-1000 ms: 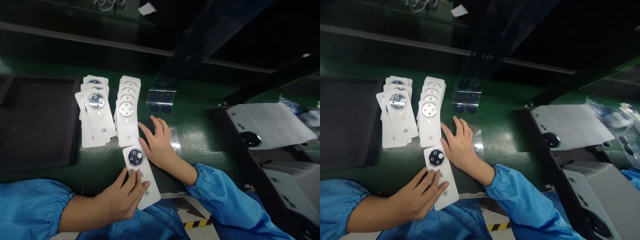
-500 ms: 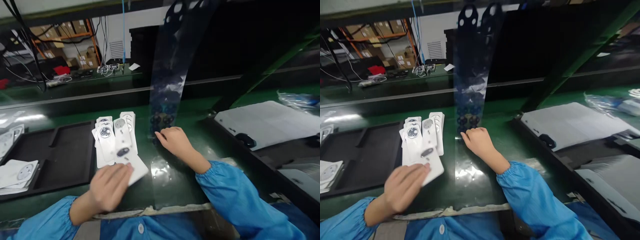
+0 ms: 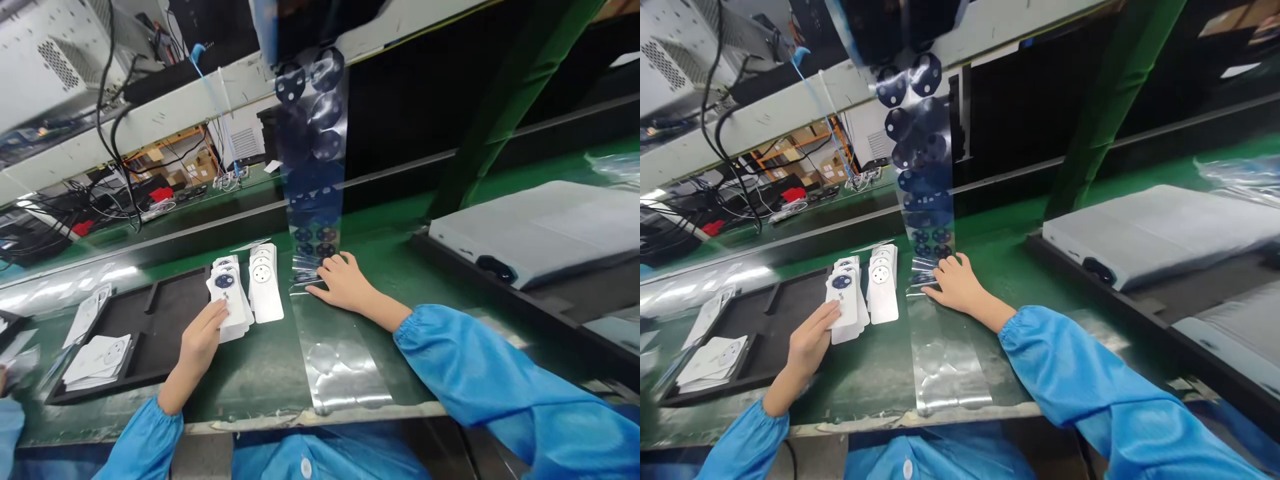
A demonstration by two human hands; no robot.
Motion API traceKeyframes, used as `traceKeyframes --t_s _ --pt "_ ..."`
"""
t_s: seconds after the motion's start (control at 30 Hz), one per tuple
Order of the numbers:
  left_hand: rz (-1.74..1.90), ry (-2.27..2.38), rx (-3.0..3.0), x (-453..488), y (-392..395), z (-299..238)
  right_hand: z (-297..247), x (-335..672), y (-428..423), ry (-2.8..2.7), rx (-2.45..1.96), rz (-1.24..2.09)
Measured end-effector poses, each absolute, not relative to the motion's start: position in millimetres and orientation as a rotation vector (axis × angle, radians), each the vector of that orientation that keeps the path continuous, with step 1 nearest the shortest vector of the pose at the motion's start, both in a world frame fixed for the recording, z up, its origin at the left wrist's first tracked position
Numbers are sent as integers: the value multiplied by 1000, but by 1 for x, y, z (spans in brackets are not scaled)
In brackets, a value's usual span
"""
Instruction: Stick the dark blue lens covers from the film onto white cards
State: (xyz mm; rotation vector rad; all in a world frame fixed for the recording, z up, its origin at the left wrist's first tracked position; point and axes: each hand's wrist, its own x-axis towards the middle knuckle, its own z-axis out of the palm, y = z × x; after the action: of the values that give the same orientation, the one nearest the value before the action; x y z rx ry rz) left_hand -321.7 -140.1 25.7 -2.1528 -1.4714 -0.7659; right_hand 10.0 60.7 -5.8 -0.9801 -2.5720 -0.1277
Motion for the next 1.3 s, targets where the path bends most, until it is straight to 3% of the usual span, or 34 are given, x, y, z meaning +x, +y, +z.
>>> traceKeyframes --t_s 0.3,0.57,0.73,0.93,1.1,1.3 --pt "-299 -1921 -2189 -323 -123 33 -13 7 77 -2532 -992 -30" --pt "-163 -1982 -2093 -317 34 77 -20 4 80 -2646 -743 115" --pt "-156 -1887 -2053 -305 65 93 -17 9 86 -2593 -819 360" --pt "-323 -1558 -2025 -250 -26 87 -6 10 82 -2519 -915 352" --pt "-433 -840 -2289 -194 -149 39 -2 6 73 -2617 -891 214" --pt "-427 -971 -2478 -169 -189 2 16 20 81 -2523 -1082 714"
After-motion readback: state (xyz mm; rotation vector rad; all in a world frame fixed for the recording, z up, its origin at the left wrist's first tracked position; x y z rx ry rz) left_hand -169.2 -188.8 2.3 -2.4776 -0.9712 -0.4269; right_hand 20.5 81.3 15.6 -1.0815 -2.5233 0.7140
